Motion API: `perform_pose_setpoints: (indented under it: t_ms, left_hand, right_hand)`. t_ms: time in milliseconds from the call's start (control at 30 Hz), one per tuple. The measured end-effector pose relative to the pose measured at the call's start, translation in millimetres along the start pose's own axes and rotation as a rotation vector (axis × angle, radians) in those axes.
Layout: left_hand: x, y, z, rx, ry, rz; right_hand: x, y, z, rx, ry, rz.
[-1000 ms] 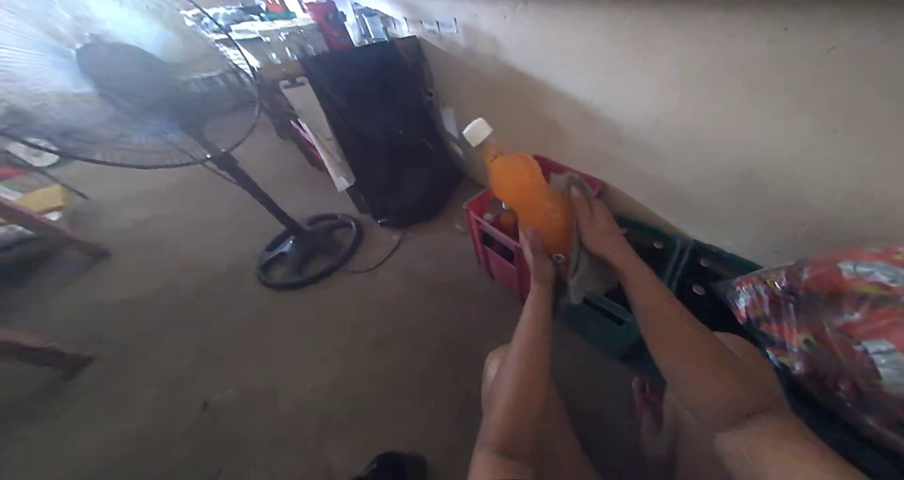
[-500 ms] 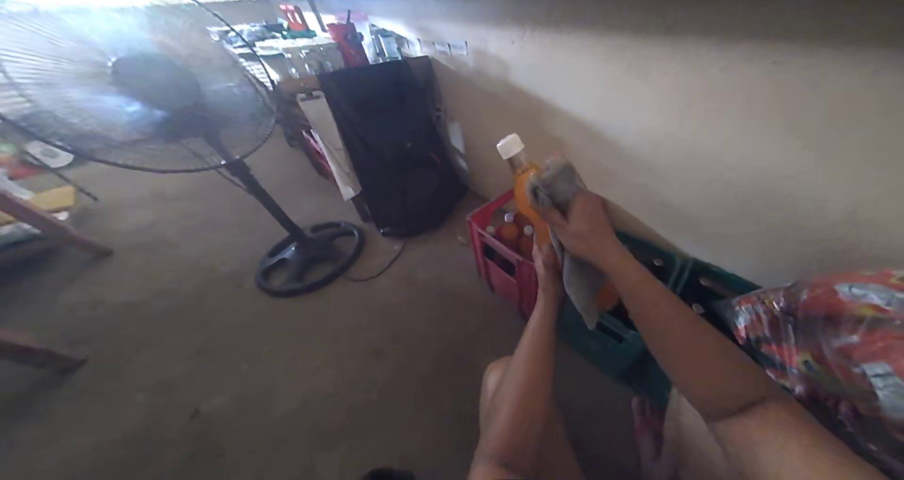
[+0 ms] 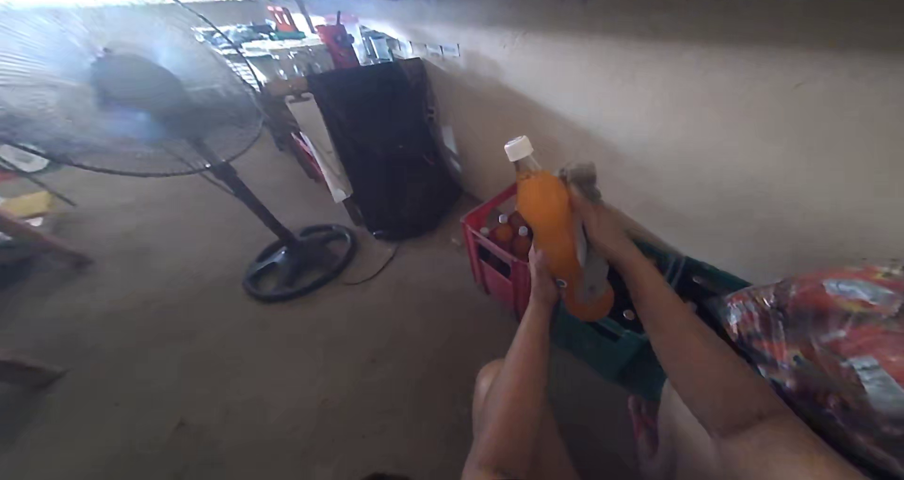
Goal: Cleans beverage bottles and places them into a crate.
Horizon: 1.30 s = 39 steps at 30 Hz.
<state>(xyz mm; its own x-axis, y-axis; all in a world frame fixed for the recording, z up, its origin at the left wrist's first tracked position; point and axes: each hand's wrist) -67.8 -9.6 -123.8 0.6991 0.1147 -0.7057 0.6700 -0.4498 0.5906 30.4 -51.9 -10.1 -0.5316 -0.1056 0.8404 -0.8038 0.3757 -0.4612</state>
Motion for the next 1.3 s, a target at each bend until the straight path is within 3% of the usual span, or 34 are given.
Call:
perform_pose_setpoints:
  t_ms: [67, 133, 200, 300, 367, 467, 567, 700, 800, 867, 1000, 1100, 1200, 1300]
  left_hand:
    - [-4.5, 3.2, -2.2, -0.102, 0.006, -0.056]
    - [-5.4, 2.5, -5.8, -0.161, 0.040, -0.085]
    - [-2.1, 1.7, -6.7, -0.207, 0.058, -0.095]
    - [7.0, 9.2, -5.0, -0.263, 0.175, -0.150]
    - [13.0, 8.6, -6.1, -0.236, 0.339, -0.209]
    - [4.2, 0.9, -13.6, -0.174, 0.394, -0.266]
    - [-7.5, -1.8, -14.9, -0.192, 0.248, -0.215]
    - [-13.9, -10.7, -11.0, -0.080, 0.186, -0.293]
    - [-8.1, -12.5, -10.4, 0.126, 0.281, -0.519]
    - [-4.0, -3.7, -2.4, 0.178, 0.265, -0.593]
    - [8.9, 5.5, 2.3, 0.168, 0.197, -0.560]
    - [6.3, 8.1, -4.2, 0.124, 0.087, -0.597]
    - [4.8, 15.0, 1.1, 0.068, 0.272, -0.743]
    - [-0.3, 29.1, 18.4, 0.206, 0.463, -0.799]
  right_hand:
    - [-33.6, 18.5, 39.0, -0.158, -0.076, 0.172]
    - [-73.8, 39.0, 64.6, -0.307, -0.077, 0.167]
    - [-89.3, 57.3, 78.6, -0.408, 0.110, -0.129]
    - [-78.0, 78.0, 70.8, -0.564, 0.466, -0.830]
    - [-73.4, 76.3, 69.3, -0.515, 0.580, -0.921]
    - [-97.6, 46.8, 78.4, -0.173, 0.503, -0.539]
    - [-90.7, 3.5, 73.8, -0.169, 0.325, -0.087]
    - [-8.4, -47.1, 39.9, -0.288, 0.177, 0.103]
    - [50.3, -61.3, 10.7, -0.179, -0.145, 0.166]
    - [72.5, -64.4, -1.8, -0.111, -0.271, 0.289]
    - [66.5, -64.8, -12.3, -0.131, -0.480, 0.542]
    - [54.4, -65.7, -39.0, -0.162, -0.503, 0.598]
    - [36.2, -66.6, -89.2, -0.128, -0.467, 0.620]
    - [17.0, -65.3, -130.9, -0.142, -0.426, 0.637]
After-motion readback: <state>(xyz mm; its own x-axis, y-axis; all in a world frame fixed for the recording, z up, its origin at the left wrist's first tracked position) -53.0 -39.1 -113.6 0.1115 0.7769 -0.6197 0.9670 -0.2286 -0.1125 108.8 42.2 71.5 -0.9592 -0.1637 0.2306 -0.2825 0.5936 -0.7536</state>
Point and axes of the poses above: each hand's wrist, its own z-axis away from the middle knuckle, its own y-axis out of the palm, x = y × z, and after that the axes turned 6 degrees about z, right-handed
